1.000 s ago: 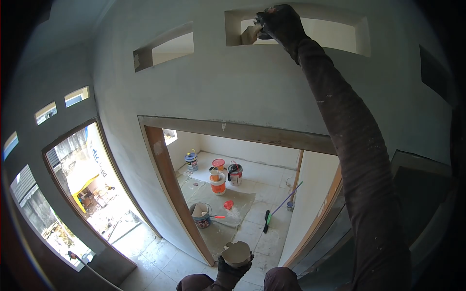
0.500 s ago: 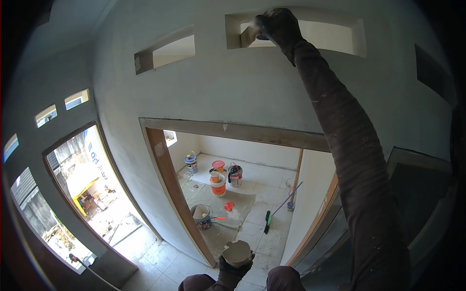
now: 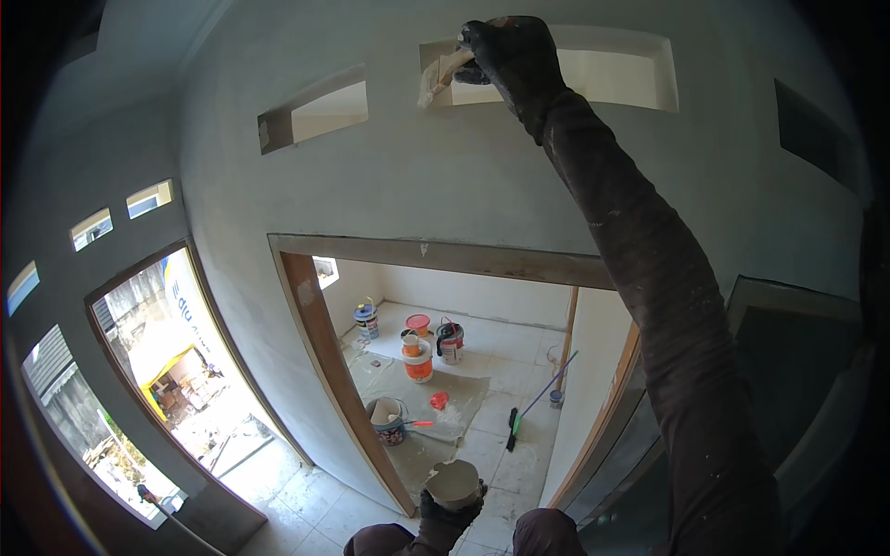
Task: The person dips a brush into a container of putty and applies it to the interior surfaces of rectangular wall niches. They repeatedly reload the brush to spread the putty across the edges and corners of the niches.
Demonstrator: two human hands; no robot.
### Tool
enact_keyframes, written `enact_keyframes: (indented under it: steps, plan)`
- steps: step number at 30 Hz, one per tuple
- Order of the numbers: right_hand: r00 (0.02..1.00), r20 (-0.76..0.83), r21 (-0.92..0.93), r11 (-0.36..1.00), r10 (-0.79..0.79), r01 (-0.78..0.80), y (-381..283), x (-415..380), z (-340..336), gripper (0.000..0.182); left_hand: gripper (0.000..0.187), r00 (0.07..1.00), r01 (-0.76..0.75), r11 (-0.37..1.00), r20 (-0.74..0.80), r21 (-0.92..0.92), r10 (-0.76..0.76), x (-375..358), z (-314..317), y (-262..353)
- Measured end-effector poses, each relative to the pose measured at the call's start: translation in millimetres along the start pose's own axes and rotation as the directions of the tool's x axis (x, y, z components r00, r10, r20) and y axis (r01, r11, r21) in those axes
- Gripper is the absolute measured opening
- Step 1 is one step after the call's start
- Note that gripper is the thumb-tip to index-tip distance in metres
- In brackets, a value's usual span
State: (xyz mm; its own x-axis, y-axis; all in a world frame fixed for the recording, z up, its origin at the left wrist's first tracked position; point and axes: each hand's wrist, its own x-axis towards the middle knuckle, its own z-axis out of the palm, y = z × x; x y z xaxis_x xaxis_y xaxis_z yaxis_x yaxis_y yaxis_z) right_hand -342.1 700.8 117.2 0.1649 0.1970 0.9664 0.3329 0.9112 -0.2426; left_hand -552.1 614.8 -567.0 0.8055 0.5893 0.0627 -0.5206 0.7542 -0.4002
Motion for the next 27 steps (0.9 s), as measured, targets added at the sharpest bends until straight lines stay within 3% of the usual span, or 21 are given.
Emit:
enact_keyframes:
  steps: [2,3,5,8,9,10,12,14,16,17,18,20,21,22,25,27]
  plan:
    - [0.997,0.083,-0.09,0.996,0.007,0.001,-4.1,1.0,-12.7,0.022,0.089,1.0,-0.002,1.0,-0.009,-0.019,0.002,1.6,-2.8,0.6]
    - [0.996,0.086,-0.089,0.996,0.005,0.003,-2.1,3.9,-16.8,0.022,0.09,1.0,-0.031,0.997,0.004,0.065,0.03,3.7,-12.1,4.9]
    - [1.0,0.002,-0.248,0.969,-0.005,0.005,11.8,12.5,-22.0,0.023,0.091,0.998,-0.061,0.987,0.024,0.149,0.058,4.9,-18.5,7.0]
    - [1.0,0.006,-0.27,0.963,0.031,-0.028,24.9,13.1,-10.0,0.023,0.091,0.999,-0.023,0.998,-0.026,0.056,0.025,6.8,-14.8,9.0]
    - [0.994,-0.109,-0.257,0.966,-0.03,0.001,26.8,12.4,1.5,0.031,0.092,1.0,-0.014,0.999,-0.021,0.046,0.015,6.9,-13.9,8.3]
    - [0.994,-0.109,-0.257,0.966,-0.033,0.004,29.2,15.9,7.9,0.031,0.092,1.0,-0.005,0.999,-0.017,0.036,0.006,7.4,-12.4,6.5]
    - [0.984,-0.119,-0.216,0.971,-0.133,0.105,33.2,23.4,15.1,0.031,0.091,1.0,-0.012,1.0,-0.026,0.024,0.013,6.2,-10.0,2.2]
    - [0.981,-0.133,-0.222,0.969,-0.141,0.109,24.4,19.6,12.0,0.032,0.091,0.999,-0.022,1.0,-0.036,0.011,0.023,6.2,-9.2,3.4]
    - [0.964,-0.158,-0.071,0.976,-0.216,0.207,16.2,10.5,3.8,0.031,0.092,0.999,-0.025,1.0,-0.031,-0.007,0.024,10.2,-10.9,3.2]
    - [0.945,-0.102,-0.19,0.938,-0.311,0.288,9.1,2.7,-0.7,0.026,0.092,0.999,-0.026,1.0,-0.026,-0.012,0.026,10.3,-9.9,0.6]
    - [0.945,-0.098,-0.188,0.939,-0.311,0.289,10.5,-1.2,3.1,0.026,0.092,1.0,-0.02,1.0,-0.02,-0.012,0.019,9.4,-7.7,-1.1]
    - [0.825,0.016,-0.481,0.719,-0.565,0.502,16.8,-9.4,15.0,0.025,0.093,1.0,-0.016,1.0,-0.016,-0.01,0.015,7.5,-2.6,-2.7]
    - [0.899,0.066,-0.485,0.774,-0.432,0.407,18.9,-17.7,20.9,0.019,0.092,1.0,-0.008,1.0,-0.014,-0.016,0.008,7.9,-1.8,-2.8]
    - [0.761,0.087,-0.522,0.621,-0.643,0.585,28.4,-23.6,28.4,0.014,0.092,1.0,-0.001,1.0,-0.012,-0.022,0.001,8.3,-2.3,-3.8]
    - [0.758,0.137,-0.49,0.621,-0.638,0.612,32.3,-56.3,34.0,0.013,0.089,1.0,-0.005,1.0,0.004,-0.009,0.005,12.7,-12.9,4.0]
    - [0.7,0.144,-0.39,0.61,-0.699,0.69,32.6,-68.0,23.4,0.022,0.087,0.999,-0.002,1.0,0.039,0.017,0.001,11.3,-10.9,2.3]
